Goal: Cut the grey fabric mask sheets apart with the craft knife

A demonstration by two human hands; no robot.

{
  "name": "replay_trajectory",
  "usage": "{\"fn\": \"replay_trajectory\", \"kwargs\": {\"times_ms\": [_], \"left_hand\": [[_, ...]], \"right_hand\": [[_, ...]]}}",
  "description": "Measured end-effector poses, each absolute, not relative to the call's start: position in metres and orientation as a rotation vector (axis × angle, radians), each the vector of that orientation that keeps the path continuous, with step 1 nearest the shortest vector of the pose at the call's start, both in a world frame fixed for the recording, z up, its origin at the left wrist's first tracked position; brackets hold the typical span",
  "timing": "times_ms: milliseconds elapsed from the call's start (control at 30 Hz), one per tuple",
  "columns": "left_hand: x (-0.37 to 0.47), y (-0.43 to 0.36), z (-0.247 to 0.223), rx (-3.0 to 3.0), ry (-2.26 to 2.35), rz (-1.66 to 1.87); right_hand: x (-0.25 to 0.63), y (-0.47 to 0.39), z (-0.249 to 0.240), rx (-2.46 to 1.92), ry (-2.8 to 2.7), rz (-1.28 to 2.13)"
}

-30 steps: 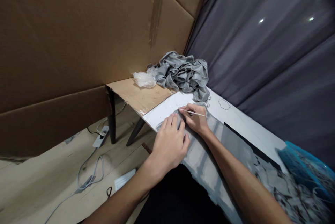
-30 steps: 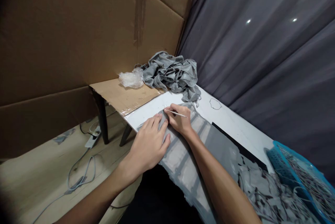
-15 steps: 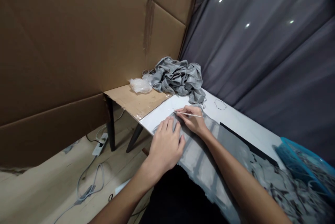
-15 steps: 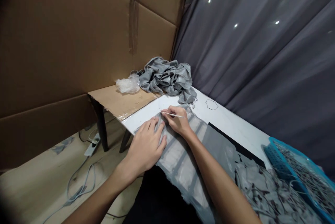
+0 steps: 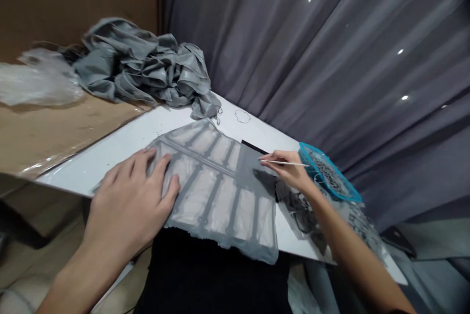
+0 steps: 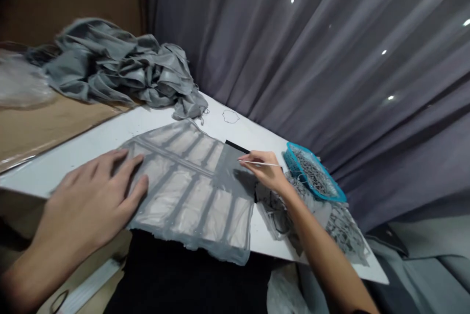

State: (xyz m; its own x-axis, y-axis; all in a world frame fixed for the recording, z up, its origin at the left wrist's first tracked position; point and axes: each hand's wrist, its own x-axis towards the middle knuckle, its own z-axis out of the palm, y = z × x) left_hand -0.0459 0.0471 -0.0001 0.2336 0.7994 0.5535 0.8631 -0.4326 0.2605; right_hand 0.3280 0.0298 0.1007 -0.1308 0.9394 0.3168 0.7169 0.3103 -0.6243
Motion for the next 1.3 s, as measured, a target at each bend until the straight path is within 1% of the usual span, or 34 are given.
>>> {"fn": "replay_trajectory", "kwargs": {"times_ms": [133,267,367,467,700,867,1000,1167,1300], "left_hand": [[-0.049,0.043,0.009,-2.480,-1.727,-0.820],[-0.046,0.041,0.022,-2.517,-1.825,-0.628],[-0.046,0.040,0.026,-2.535,-1.856,-0.575],[-0.051,0.038,0.023,-2.513,-1.882,-0.563],[-0.055,0.037,0.025,-2.537,-1.868,-0.471],[-0.050,0.036,0.029,-2.520,-1.930,-0.392],[-0.058,0.036,0.022,-2.555,-1.925,-0.342],[-0.069,0.045,0.012,-2.540,-1.851,-0.361],[-0.065,0.047,0.016,-2.525,-1.834,-0.310]], "right_hand": [[0.378,0.013,0.068,-1.503,-1.569,0.472],[0.380,0.006,0.046,-1.471,-1.333,0.492],[0.375,0.002,0.046,-1.625,-1.420,0.459],[0.378,0.001,0.047,-1.680,-1.566,0.453],[0.385,0.006,0.043,-1.554,-1.700,0.518],[0.383,0.004,0.035,-1.365,-1.729,0.614],[0.383,0.003,0.033,-1.324,-1.806,0.663],[0.385,-0.001,0.031,-1.262,-1.913,0.596],[0.386,-0.009,0.031,-1.244,-2.006,0.515]]}}
